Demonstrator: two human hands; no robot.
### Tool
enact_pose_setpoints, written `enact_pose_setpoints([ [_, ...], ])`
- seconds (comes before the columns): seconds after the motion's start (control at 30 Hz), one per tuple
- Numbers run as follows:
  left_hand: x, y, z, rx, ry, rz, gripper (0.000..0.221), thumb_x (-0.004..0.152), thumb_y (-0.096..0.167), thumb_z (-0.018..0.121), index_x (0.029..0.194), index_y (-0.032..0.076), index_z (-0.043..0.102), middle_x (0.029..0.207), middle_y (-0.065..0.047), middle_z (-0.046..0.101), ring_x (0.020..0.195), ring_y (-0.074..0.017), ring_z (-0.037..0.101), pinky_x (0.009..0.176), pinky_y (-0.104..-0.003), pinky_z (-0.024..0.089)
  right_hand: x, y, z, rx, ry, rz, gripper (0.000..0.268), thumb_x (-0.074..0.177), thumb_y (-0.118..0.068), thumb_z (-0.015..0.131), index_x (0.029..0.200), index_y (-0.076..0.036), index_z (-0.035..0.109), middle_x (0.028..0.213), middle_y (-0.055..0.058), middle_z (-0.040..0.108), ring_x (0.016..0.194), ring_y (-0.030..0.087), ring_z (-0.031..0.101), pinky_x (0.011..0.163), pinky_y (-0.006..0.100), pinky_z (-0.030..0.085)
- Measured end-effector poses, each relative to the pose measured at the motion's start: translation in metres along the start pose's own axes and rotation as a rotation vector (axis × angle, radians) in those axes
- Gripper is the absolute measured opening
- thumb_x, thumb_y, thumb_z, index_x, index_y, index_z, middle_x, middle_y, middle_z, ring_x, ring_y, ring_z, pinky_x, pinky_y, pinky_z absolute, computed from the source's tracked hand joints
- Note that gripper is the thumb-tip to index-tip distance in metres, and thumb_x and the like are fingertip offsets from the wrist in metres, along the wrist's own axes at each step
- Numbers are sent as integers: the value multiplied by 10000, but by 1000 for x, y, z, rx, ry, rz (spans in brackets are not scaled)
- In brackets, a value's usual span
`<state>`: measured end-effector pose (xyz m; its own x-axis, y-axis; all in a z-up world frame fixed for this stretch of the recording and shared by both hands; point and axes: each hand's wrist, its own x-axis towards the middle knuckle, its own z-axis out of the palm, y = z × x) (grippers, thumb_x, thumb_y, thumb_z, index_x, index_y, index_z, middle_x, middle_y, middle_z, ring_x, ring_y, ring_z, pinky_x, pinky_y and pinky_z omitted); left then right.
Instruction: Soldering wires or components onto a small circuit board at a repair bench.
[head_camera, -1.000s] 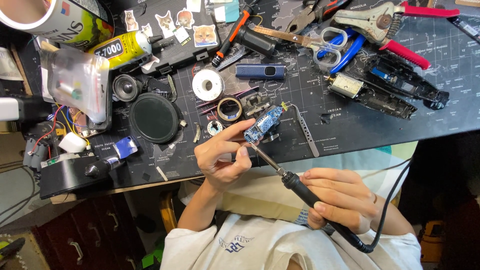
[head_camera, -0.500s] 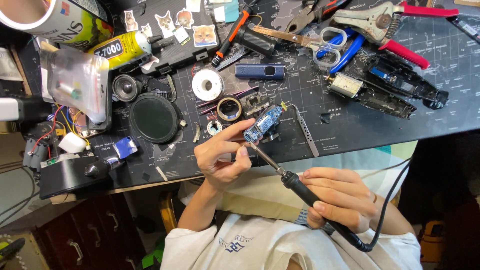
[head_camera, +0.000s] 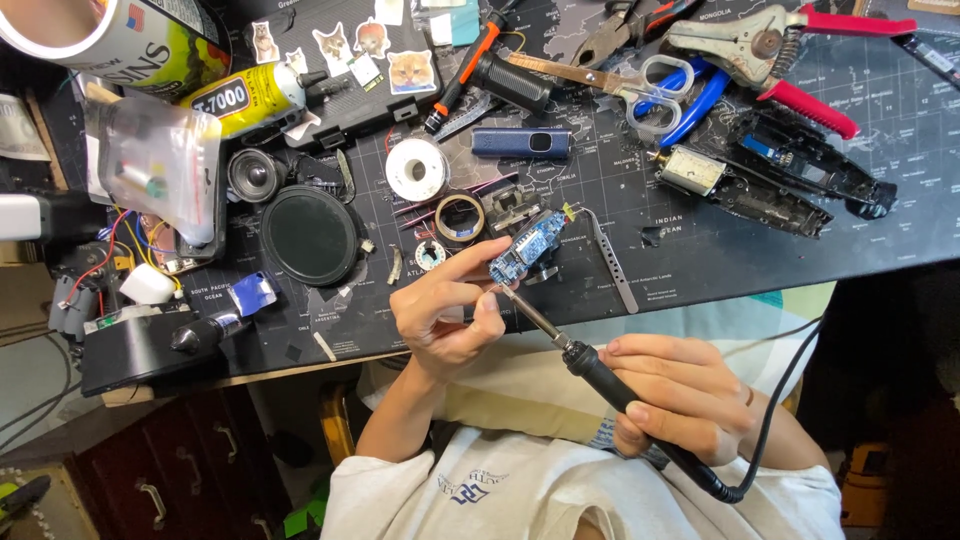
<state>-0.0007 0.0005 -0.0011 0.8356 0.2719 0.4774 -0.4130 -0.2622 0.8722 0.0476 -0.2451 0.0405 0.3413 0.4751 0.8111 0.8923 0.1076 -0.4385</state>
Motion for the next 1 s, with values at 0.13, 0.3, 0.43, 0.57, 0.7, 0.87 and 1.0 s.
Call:
enact_pose_setpoints([
  [0.13, 0, -1, 0, 7, 0, 5, 176, 955, 18, 664, 790, 2, 607, 1154, -373, 757, 772, -333, 829, 685, -320, 721, -2, 1, 2, -9, 20, -17, 187, 1100, -137, 595, 1156, -4, 477, 764, 204, 715, 666, 263, 794, 727, 442, 783],
  [0.3, 0, -1, 0, 19, 2, 13, 146, 916, -16, 662, 784, 7, 604, 1147, -372, 759, 749, -324, 815, 688, -313, 719, -4, 2, 4, 1, 59, -37, 185, 1097, -144, 597, 1129, -1, 485, 744, 207, 705, 640, 280, 791, 702, 448, 775],
  [0.43, 0, 0, 0, -9, 0, -2, 181, 949, 24, 656, 776, -4, 608, 1154, -380, 754, 763, -336, 825, 683, -320, 722, -1, 0, -2, -3, -13, -22, 207, 1105, -135, 598, 1198, 7, 480, 792, 209, 719, 690, 275, 803, 757, 450, 789],
  [0.57, 0, 1, 1, -65, 15, -30, 222, 977, 49, 629, 772, -29, 594, 1147, -422, 734, 731, -367, 835, 658, -335, 725, 0, 0, -1, 4, -17, -17, 201, 1093, -126, 607, 1179, 5, 481, 789, 208, 718, 698, 279, 818, 765, 452, 789],
  [0.7, -2, 1, 2, -90, 23, -56, 239, 1011, 77, 613, 793, -16, 582, 1170, -390, 741, 744, -378, 840, 668, -351, 741, 1, -2, 2, -30, 65, -11, 182, 1114, -145, 582, 1164, 0, 485, 748, 179, 713, 645, 249, 795, 710, 428, 784],
  [0.87, -2, 4, 0, -179, 14, -124, 223, 1042, 74, 613, 847, -22, 560, 1218, -388, 725, 947, -445, 838, 730, -409, 773, -26, 4, -9, 32, 85, 23, 188, 1163, -179, 576, 1284, -41, 536, 790, 127, 743, 683, 229, 791, 758, 421, 802],
  [1.0, -4, -1, 1, -205, 22, -156, 271, 1050, 125, 637, 822, -4, 569, 1217, -368, 735, 914, -386, 823, 736, -404, 773, -17, 19, -25, 67, 6, 197, 225, 1165, -239, 552, 1324, -92, 490, 1012, 214, 735, 898, 339, 771, 943, 595, 729],
])
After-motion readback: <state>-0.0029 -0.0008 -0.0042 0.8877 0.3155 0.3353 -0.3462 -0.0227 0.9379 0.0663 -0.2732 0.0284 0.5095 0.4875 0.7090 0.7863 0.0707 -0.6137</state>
